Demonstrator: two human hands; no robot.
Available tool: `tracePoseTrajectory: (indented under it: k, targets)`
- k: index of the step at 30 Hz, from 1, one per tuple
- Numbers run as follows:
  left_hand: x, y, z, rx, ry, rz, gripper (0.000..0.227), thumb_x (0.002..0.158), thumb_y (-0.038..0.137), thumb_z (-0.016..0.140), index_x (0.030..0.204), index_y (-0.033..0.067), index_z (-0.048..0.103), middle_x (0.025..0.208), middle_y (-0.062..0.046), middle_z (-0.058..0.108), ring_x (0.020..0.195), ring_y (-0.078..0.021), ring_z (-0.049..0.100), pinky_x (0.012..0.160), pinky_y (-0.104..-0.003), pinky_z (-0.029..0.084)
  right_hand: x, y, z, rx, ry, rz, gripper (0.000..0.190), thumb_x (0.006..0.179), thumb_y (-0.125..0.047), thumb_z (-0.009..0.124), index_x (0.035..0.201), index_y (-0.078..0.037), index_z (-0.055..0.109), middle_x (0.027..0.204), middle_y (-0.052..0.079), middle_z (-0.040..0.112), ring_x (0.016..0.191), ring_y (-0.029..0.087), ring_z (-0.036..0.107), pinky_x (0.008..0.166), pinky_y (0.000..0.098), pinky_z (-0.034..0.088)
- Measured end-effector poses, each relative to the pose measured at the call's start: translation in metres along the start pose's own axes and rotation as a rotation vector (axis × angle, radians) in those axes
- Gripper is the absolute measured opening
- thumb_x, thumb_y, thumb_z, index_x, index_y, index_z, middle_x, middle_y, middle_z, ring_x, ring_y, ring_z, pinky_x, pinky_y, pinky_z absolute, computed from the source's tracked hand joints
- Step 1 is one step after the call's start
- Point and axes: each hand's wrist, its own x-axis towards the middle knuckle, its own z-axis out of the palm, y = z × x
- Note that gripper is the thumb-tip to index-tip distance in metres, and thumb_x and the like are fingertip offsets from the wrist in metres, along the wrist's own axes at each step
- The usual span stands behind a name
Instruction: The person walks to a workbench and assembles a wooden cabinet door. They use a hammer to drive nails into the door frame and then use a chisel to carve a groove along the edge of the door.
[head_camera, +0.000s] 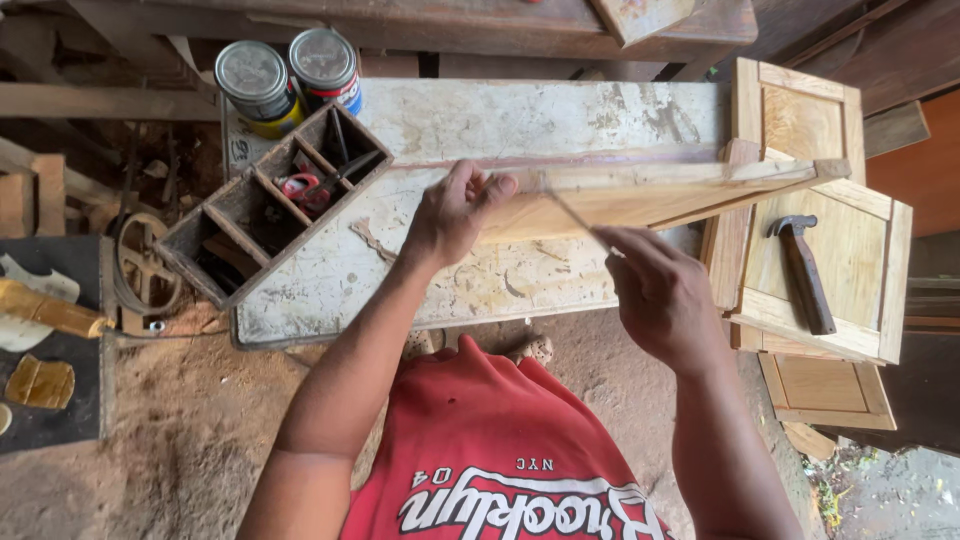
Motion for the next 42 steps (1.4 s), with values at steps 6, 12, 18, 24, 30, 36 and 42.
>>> tracePoseTrajectory:
  k: [6,12,18,24,30,36,42]
  targets:
    - [0.025,0.007,-0.008,0.005,0.044,-0.061,0.083,0.079,0.090,0.043,0.092,0.0101,0.060,0.077,-0.007,0.064,0.080,-0.0213,0.065,0.071,-0.035,0.052,-0.002,0.028,0.032,0.098,-0.034,0.101,0.032,0.091,0.003,0.062,0.120,-0.005,0.072,0.114,0.016,0.076,0.074,0.023,0.074,0.061,0.0313,0.058]
    - [0.039,0.014,-0.008,-0.108,0.156,-0.090,0.085,0.090,0.082,0.049,0.098,-0.0015,0.060,0.089,-0.014,0.059,0.088,-0.0246,0.058,0.079,-0.037,0.050,0.017,0.077,0.054,0.207,0.123,-0.033,0.033,0.094,0.006,0.063,0.125,-0.004,0.069,0.119,0.019,0.072,0.082,0.025,0.074,0.069,0.0333,0.059]
    - [0.044,0.012,-0.003,-0.145,0.197,-0.165,0.071,0.094,0.073,0.043,0.135,0.0157,0.055,0.121,0.001,0.055,0.110,-0.0140,0.055,0.082,-0.038,0.056,0.053,0.111,0.079,0.182,0.189,-0.214,0.033,0.097,0.010,0.058,0.126,-0.004,0.066,0.122,0.017,0.070,0.101,0.036,0.071,0.082,0.0414,0.059]
    - [0.050,0.003,0.002,-0.338,0.302,-0.216,0.070,0.093,0.070,0.054,0.119,0.0057,0.062,0.112,-0.009,0.063,0.103,-0.0183,0.063,0.085,-0.039,0.058,0.065,0.136,0.083,0.168,0.171,-0.294,0.036,0.093,0.009,0.057,0.125,-0.005,0.067,0.121,0.014,0.070,0.102,0.034,0.071,0.085,0.0426,0.059]
    - [0.056,0.007,0.005,-0.367,0.358,-0.234,0.070,0.090,0.069,0.052,0.127,0.0105,0.060,0.117,-0.006,0.064,0.109,-0.0174,0.063,0.088,-0.039,0.057,0.076,0.144,0.085,0.094,0.131,-0.276,0.040,0.088,0.011,0.059,0.123,-0.006,0.069,0.118,0.014,0.073,0.093,0.035,0.070,0.077,0.0428,0.058]
    - [0.049,0.007,0.008,-0.400,0.315,-0.178,0.072,0.096,0.068,0.052,0.129,0.0048,0.061,0.119,-0.010,0.065,0.107,-0.0208,0.065,0.092,-0.039,0.057,0.065,0.139,0.076,0.242,0.138,-0.267,0.036,0.095,0.008,0.058,0.127,-0.005,0.068,0.120,0.016,0.071,0.099,0.035,0.071,0.082,0.0418,0.059]
    - [0.045,0.008,0.009,-0.229,0.373,-0.099,0.053,0.102,0.056,0.048,0.110,0.0062,0.063,0.086,-0.001,0.057,0.080,-0.0151,0.057,0.069,-0.034,0.053,0.052,0.131,0.058,0.547,0.067,-0.034,0.024,0.099,0.004,0.062,0.122,-0.002,0.069,0.116,0.016,0.072,0.087,0.022,0.073,0.069,0.0307,0.058]
